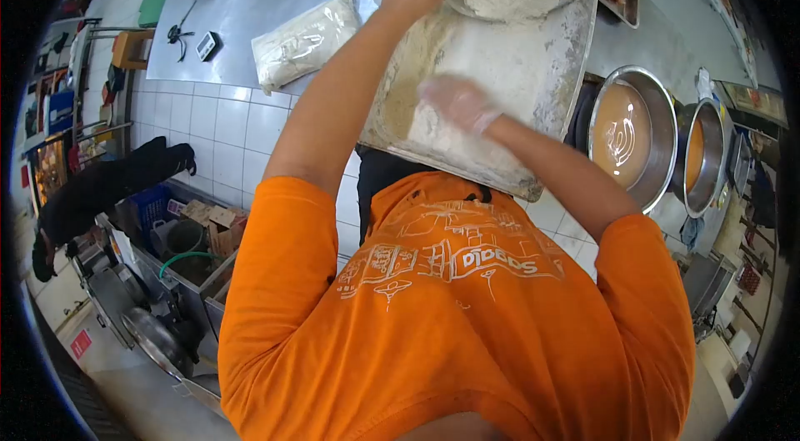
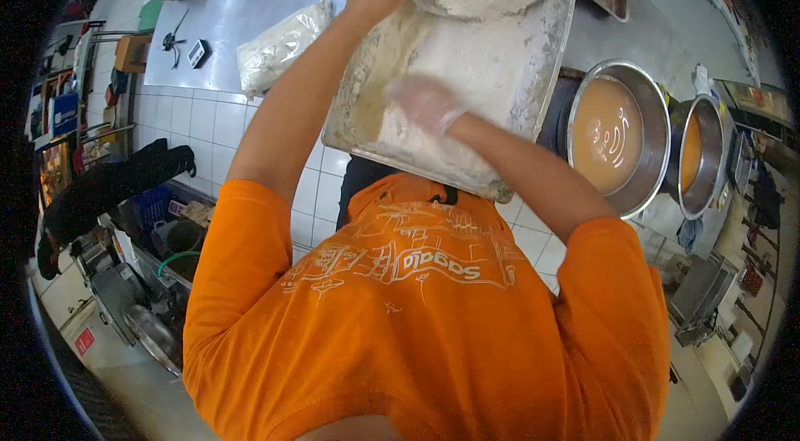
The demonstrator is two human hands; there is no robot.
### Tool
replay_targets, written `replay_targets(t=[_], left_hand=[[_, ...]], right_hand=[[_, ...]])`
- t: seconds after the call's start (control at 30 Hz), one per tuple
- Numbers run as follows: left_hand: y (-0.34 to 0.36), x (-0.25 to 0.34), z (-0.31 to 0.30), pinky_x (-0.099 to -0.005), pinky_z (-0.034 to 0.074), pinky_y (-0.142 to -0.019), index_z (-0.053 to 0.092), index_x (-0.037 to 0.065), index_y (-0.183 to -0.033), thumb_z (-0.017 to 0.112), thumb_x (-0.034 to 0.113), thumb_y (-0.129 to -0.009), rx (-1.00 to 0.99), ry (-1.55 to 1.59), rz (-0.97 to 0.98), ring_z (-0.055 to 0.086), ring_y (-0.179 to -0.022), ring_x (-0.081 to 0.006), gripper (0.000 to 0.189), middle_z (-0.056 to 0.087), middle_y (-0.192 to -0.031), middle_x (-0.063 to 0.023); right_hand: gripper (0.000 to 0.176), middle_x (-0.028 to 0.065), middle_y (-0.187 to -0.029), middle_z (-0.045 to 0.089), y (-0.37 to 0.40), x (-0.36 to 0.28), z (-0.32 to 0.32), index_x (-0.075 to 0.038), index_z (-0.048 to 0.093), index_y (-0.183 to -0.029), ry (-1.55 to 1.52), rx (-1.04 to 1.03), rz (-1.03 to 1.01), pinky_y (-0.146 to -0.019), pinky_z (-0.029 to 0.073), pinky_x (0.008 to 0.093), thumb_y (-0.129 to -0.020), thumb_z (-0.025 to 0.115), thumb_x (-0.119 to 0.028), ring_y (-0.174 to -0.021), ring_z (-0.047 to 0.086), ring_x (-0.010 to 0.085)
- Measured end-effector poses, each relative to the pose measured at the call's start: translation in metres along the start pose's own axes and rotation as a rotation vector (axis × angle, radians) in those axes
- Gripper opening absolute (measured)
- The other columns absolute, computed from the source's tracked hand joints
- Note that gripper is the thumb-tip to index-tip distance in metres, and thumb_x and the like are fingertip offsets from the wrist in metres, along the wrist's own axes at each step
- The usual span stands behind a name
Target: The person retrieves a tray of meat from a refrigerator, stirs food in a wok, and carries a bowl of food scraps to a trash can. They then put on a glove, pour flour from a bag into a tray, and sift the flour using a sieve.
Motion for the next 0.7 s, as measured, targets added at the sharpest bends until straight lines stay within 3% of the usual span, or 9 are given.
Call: replay_targets(t=[0.03,0.07,0.1,0.17,0.23,0.3,0.43,0.63,0.7], left_hand=[[0.000,0.004,-0.005,-0.0477,0.043,-0.085,0.059,-0.007,-0.095,0.054,0.026,-0.087,-0.031,0.041,-0.034,0.061,-0.089,-0.0380,0.034,0.063,-0.089,-0.0246],[0.000,0.010,-0.014,-0.0490,0.045,-0.083,0.057,-0.008,-0.096,0.055,0.022,-0.086,-0.061,0.080,-0.071,0.060,-0.089,-0.0424,0.031,0.061,-0.089,-0.0283],[0.002,0.013,-0.018,-0.0504,0.048,-0.080,0.056,-0.009,-0.097,0.056,0.017,-0.085,-0.090,0.115,-0.108,0.059,-0.090,-0.0468,0.029,0.059,-0.090,-0.0320],[0.004,0.008,-0.011,-0.0501,0.049,-0.080,0.057,-0.009,-0.095,0.056,0.019,-0.085,-0.020,0.155,-0.084,0.059,-0.089,-0.0461,0.030,0.060,-0.090,-0.0309],[0.006,0.005,-0.005,-0.0498,0.049,-0.079,0.059,-0.007,-0.093,0.056,0.023,-0.086,0.031,0.167,-0.076,0.060,-0.087,-0.0445,0.031,0.060,-0.090,-0.0287],[0.006,0.003,-0.004,-0.0495,0.049,-0.079,0.061,-0.005,-0.091,0.056,0.027,-0.087,0.057,0.143,-0.085,0.061,-0.084,-0.0421,0.033,0.061,-0.090,-0.0256],[0.006,0.004,-0.005,-0.0492,0.050,-0.081,0.060,-0.006,-0.092,0.056,0.027,-0.087,0.074,0.176,-0.141,0.060,-0.088,-0.0440,0.034,0.060,-0.093,-0.0281],[0.008,0.005,-0.008,-0.0479,0.050,-0.081,0.060,-0.007,-0.092,0.056,0.026,-0.087,0.059,0.183,-0.136,0.060,-0.088,-0.0436,0.033,0.059,-0.095,-0.0273],[0.010,0.003,-0.004,-0.0477,0.049,-0.082,0.059,-0.007,-0.092,0.055,0.026,-0.088,0.038,0.215,-0.134,0.060,-0.089,-0.0434,0.033,0.059,-0.096,-0.0271]], right_hand=[[0.025,0.0199,-0.091,0.065,-0.002,0.028,-0.019,-0.002,0.065,-0.095,0.341,-0.161,0.068,-0.077,0.051,0.0451,-0.089,0.046,-0.016,-0.090,0.062,0.0320],[0.026,0.0199,-0.086,0.064,-0.006,0.069,-0.030,-0.001,0.064,-0.091,0.358,-0.186,0.279,-0.078,0.051,0.0446,-0.090,0.046,-0.019,-0.084,0.062,0.0362],[0.031,0.0199,-0.096,0.063,0.008,0.106,-0.048,-0.001,0.062,-0.099,0.291,-0.206,0.310,-0.080,0.051,0.0463,-0.090,0.048,-0.027,-0.092,0.060,0.0365],[0.047,0.0194,-0.117,0.056,0.013,0.113,-0.067,-0.001,0.057,-0.115,-0.074,-0.257,0.750,-0.083,0.050,0.0499,-0.089,0.051,-0.040,-0.107,0.054,0.0370],[0.065,0.0183,-0.137,0.044,0.014,0.047,-0.085,-0.002,0.049,-0.128,-0.709,-0.306,1.546,-0.088,0.047,0.0535,-0.085,0.054,-0.051,-0.120,0.046,0.0371],[0.076,0.0151,-0.153,0.014,0.028,0.035,-0.054,0.002,0.033,-0.138,-1.182,-0.412,1.587,-0.082,0.046,0.0656,-0.086,0.050,-0.051,-0.136,0.025,0.0380],[0.066,0.0173,-0.135,0.047,-0.011,0.003,0.035,-0.001,0.046,-0.131,-1.286,-0.414,1.155,-0.098,0.043,0.0466,-0.088,0.047,-0.050,-0.126,0.045,0.0283],[0.052,0.0152,-0.111,0.064,-0.047,-0.027,0.036,-0.004,0.055,-0.123,-2.061,0.109,1.252,-0.095,0.046,0.0446,-0.093,0.036,-0.042,-0.102,0.062,0.0314],[0.051,0.0145,-0.113,0.063,-0.045,0.000,0.031,-0.004,0.056,-0.122,-2.251,0.081,0.865,-0.093,0.048,0.0446,-0.094,0.034,-0.042,-0.102,0.062,0.0317]])
Point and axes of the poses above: each hand's wrist, its own y-axis away from the middle knuckle, its own z-axis out of the palm, x = y × z, the point moved 2 cm from there along -y, towards the middle knuckle
